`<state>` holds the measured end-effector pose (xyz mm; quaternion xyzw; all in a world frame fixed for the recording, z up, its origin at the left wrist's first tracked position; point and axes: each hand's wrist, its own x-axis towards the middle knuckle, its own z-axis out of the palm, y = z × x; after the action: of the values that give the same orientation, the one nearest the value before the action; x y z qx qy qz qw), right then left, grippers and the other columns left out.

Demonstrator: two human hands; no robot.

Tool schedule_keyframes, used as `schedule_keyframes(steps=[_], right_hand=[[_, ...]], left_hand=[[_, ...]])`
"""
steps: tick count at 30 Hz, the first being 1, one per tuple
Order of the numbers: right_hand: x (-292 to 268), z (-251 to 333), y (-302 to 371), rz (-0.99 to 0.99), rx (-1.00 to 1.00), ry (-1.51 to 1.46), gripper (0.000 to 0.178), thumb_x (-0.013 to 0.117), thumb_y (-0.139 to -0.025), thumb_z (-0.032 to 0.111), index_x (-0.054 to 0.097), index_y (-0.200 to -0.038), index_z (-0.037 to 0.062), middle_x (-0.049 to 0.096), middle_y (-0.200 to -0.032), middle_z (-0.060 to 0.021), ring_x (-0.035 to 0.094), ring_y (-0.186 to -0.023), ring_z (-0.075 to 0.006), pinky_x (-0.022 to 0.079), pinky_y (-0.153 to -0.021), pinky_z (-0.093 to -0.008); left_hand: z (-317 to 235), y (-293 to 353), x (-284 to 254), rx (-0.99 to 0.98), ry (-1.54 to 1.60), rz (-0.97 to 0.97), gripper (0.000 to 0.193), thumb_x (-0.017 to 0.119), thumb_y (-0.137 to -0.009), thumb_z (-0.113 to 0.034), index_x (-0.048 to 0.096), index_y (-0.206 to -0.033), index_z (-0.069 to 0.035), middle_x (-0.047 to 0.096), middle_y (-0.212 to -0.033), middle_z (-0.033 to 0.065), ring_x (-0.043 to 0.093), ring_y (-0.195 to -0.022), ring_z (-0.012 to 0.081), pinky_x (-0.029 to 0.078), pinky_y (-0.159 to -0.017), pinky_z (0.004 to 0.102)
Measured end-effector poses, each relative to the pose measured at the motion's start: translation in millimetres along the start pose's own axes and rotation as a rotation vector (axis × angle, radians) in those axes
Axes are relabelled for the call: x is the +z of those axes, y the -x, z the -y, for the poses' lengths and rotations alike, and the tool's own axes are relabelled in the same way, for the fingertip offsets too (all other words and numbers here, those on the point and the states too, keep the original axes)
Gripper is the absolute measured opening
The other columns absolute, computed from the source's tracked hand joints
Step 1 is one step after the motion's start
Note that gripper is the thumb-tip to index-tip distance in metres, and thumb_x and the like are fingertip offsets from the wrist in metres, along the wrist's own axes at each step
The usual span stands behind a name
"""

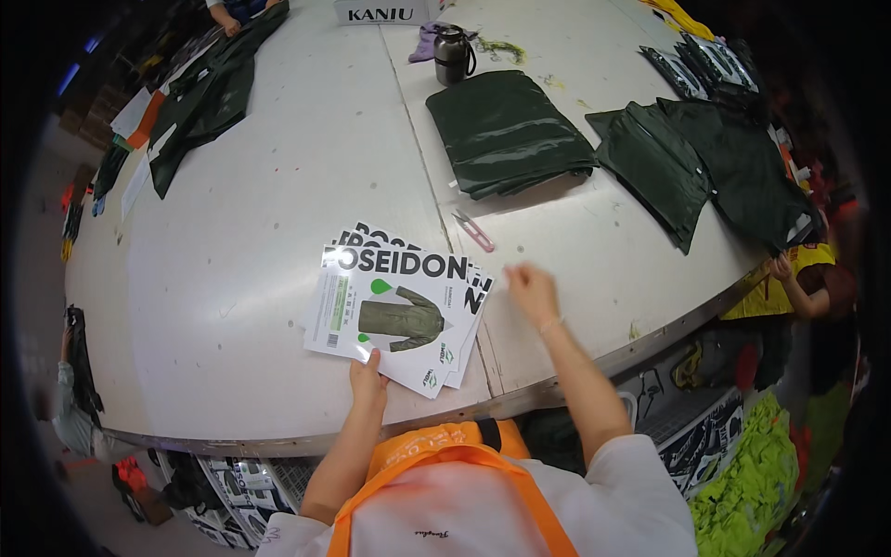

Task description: The person folds dark green garments on a white table, places instruction sheets inside, and stacks them. They then unfold a jacket, smooth it out, and adjust the collar and zipper area.

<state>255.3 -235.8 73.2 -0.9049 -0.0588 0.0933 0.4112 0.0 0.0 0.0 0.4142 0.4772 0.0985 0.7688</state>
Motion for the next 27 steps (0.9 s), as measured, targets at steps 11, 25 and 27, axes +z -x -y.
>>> schedule_keyframes(steps=[11, 25, 27], right_hand=[[52, 59, -122, -0.055, -0.462, 0.588, 0.018, 0.059, -0.082, 0.022, 0.061, -0.09, 0.0065, 0.06, -0.103, -0.0127, 0.064, -0.079, -0.0322, 0.052, -0.069, -0.0432], [122, 110, 125, 0.479, -0.963, -0.022, 0.025, 0.061, -0.081, 0.018, 0.059, -0.102, 0.0047, 0.061, -0.106, -0.0125, 0.061, -0.092, -0.0283, 0.052, -0.075, -0.0343], [127, 80, 137, 0.441, -0.658, -0.264, 0.028, 0.063, -0.081, 0.019, 0.06, -0.105, 0.0039, 0.06, -0.107, -0.0154, 0.059, -0.094, -0.0298, 0.049, -0.082, -0.0359]], left_hand=[[-68, 16, -22, -0.287, -0.833, 0.341, 0.044, 0.055, -0.09, -0.036, 0.063, -0.087, 0.007, 0.064, -0.063, 0.0133, 0.064, -0.057, 0.0174, 0.052, -0.054, 0.0267], [-127, 2, -8, 0.209, -0.083, 0.064, 0.035, 0.053, -0.091, -0.015, 0.048, -0.121, 0.002, 0.059, -0.112, 0.0112, 0.059, -0.1, 0.0238, 0.051, -0.081, 0.0363], [-126, 15, -51, 0.268, 0.041, -0.141, 0.033, 0.049, -0.09, -0.004, 0.048, -0.122, 0.002, 0.057, -0.116, 0.0129, 0.058, -0.102, 0.0236, 0.05, -0.085, 0.0352]])
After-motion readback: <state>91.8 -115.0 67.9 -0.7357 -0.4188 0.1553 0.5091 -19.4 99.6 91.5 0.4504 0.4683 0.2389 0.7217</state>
